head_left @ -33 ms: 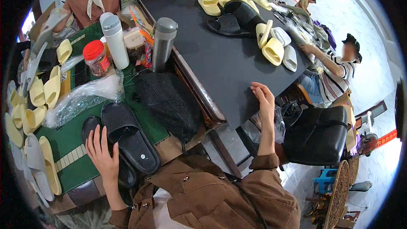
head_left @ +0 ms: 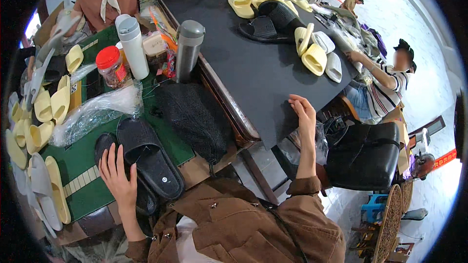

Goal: The person assembles slipper pairs by hand at a table. They pick up individual slipper halves, align them, and press them together to form complete pairs. The person handles multiple pairs in different colors, including yellow, black, pink, and white, placing the finished pairs on the table.

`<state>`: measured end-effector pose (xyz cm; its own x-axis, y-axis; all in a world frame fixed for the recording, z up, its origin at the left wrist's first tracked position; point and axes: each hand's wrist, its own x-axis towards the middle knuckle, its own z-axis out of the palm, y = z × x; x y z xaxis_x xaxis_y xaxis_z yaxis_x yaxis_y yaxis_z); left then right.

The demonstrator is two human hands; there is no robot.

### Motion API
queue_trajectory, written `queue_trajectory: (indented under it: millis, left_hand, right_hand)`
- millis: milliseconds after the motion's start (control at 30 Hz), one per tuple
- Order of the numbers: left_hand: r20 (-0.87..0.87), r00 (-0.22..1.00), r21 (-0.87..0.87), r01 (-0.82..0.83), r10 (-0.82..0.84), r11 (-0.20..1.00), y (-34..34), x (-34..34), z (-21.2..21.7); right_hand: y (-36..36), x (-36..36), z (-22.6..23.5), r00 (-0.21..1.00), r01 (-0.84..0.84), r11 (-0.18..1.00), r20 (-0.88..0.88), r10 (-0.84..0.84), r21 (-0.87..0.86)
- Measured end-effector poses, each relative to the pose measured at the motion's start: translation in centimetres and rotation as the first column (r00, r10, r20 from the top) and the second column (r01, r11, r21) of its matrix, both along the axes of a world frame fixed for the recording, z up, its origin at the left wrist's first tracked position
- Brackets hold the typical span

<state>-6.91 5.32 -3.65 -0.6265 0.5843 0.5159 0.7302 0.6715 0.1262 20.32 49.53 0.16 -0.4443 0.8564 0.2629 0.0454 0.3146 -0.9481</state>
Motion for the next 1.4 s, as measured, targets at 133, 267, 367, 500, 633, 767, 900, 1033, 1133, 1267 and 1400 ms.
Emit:
queue_trajectory:
  millis: [133,267,367,500,633,767,900,1033,1133,1267,1400]
  left_hand:
    - [0.014,1.0,0.002,-0.003,0.003,1.0,0.1,0.0,0.0]
    - [0.009,1.0,-0.002,-0.009,0.009,1.0,0.0,0.0,-0.1]
    - [0.005,1.0,-0.002,-0.006,0.006,1.0,0.1,0.1,0.1]
    - [0.003,1.0,0.001,-0.007,0.007,1.0,0.0,0.0,-0.1]
    - [0.004,1.0,0.002,0.001,-0.001,1.0,0.1,0.0,0.0]
    - [-0.019,1.0,-0.004,0.0,-0.001,1.0,0.0,0.1,0.0]
    - [-0.008,1.0,0.0,0.01,-0.01,1.0,0.1,0.0,-0.4]
    - [-0.01,1.0,-0.015,0.013,-0.013,1.0,0.0,0.0,0.0]
    - [-0.009,1.0,-0.016,0.018,-0.018,1.0,0.2,-0.1,-0.3]
    - [-0.028,1.0,-0.047,-0.002,0.0,0.999,0.1,0.0,0.0]
    - [-0.037,0.999,-0.051,0.003,-0.004,0.999,0.1,-0.1,-0.2]
  right_hand:
    - [0.1,0.1,-0.3,0.999,-0.015,1.0,-0.038,0.015,0.0]
    - [-0.1,-0.1,-0.4,0.999,0.015,1.0,-0.045,-0.015,0.002]
    - [-0.1,-0.1,-0.5,0.998,0.025,1.0,-0.052,-0.025,0.008]
    - [-0.2,0.0,-0.2,0.999,0.014,0.999,-0.048,-0.016,-0.037]
    - [0.7,0.8,-0.7,0.951,-0.108,0.982,-0.304,0.056,-0.157]
    - [0.9,1.9,0.2,0.935,-0.072,0.968,-0.354,-0.018,-0.241]
    - [3.7,5.5,0.3,0.86,0.101,0.969,-0.47,-0.199,-0.225]
    - [9.0,11.2,-0.5,0.723,0.118,0.921,-0.604,-0.336,-0.372]
    - [12.5,15.3,-0.5,0.639,0.119,0.88,-0.643,-0.423,-0.46]
    - [14.5,18.0,0.8,0.625,0.169,0.858,-0.621,-0.473,-0.485]
    - [15.9,19.7,2.2,0.635,0.172,0.859,-0.612,-0.472,-0.483]
